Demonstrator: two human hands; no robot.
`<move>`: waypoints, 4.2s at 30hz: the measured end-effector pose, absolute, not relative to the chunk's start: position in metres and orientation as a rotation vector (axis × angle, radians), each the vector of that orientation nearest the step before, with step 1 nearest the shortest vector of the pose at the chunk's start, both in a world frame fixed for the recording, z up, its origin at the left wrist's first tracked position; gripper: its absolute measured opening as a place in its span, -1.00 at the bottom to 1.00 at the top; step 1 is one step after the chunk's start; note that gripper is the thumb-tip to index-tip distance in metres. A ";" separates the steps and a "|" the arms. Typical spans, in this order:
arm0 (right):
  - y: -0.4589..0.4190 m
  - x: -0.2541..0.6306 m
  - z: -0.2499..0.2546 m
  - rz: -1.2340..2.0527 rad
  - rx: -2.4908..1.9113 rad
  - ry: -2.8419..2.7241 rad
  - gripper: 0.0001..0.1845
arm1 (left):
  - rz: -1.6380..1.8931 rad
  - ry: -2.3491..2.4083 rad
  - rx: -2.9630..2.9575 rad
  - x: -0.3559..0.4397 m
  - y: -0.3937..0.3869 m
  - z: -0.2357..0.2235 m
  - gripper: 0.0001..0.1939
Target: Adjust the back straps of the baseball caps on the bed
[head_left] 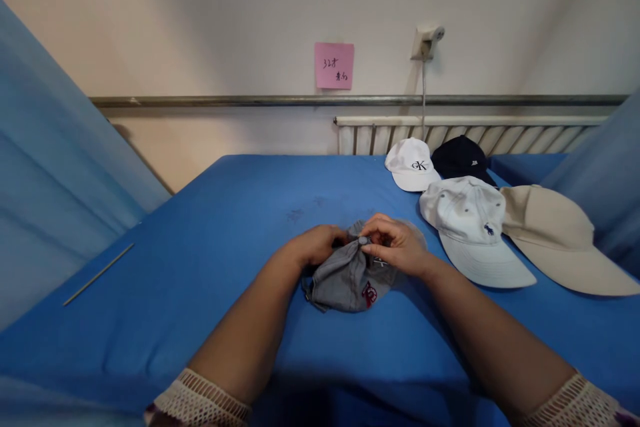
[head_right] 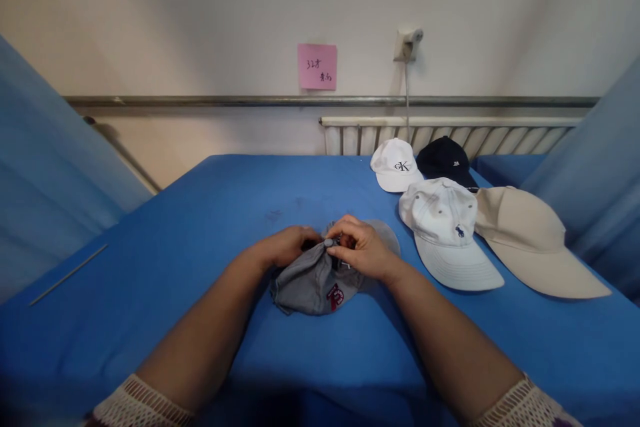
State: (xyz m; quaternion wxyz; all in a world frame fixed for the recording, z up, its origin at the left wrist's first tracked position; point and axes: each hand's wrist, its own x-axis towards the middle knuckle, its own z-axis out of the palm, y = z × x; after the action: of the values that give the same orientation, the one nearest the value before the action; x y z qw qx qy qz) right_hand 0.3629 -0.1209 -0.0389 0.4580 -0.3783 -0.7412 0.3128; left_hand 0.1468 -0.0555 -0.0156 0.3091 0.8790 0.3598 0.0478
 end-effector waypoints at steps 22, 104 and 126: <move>-0.119 0.360 -0.046 0.822 -0.937 -1.772 -0.83 | -0.154 1.083 2.539 0.165 -0.063 -0.013 -0.75; -0.100 0.360 -0.063 0.564 -1.415 -1.599 -0.61 | 1.197 1.129 2.192 0.144 -0.060 0.022 -0.79; -0.111 0.352 -0.038 0.848 -1.079 -1.407 -0.52 | 0.998 0.906 2.332 0.173 -0.076 0.005 -0.81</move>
State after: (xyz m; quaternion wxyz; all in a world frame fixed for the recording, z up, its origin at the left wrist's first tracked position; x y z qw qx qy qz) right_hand 0.3523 -0.1113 -0.0381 0.5548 -0.4566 -0.5955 0.3592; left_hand 0.1731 -0.0762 0.0055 0.2220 0.8442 0.3280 0.3613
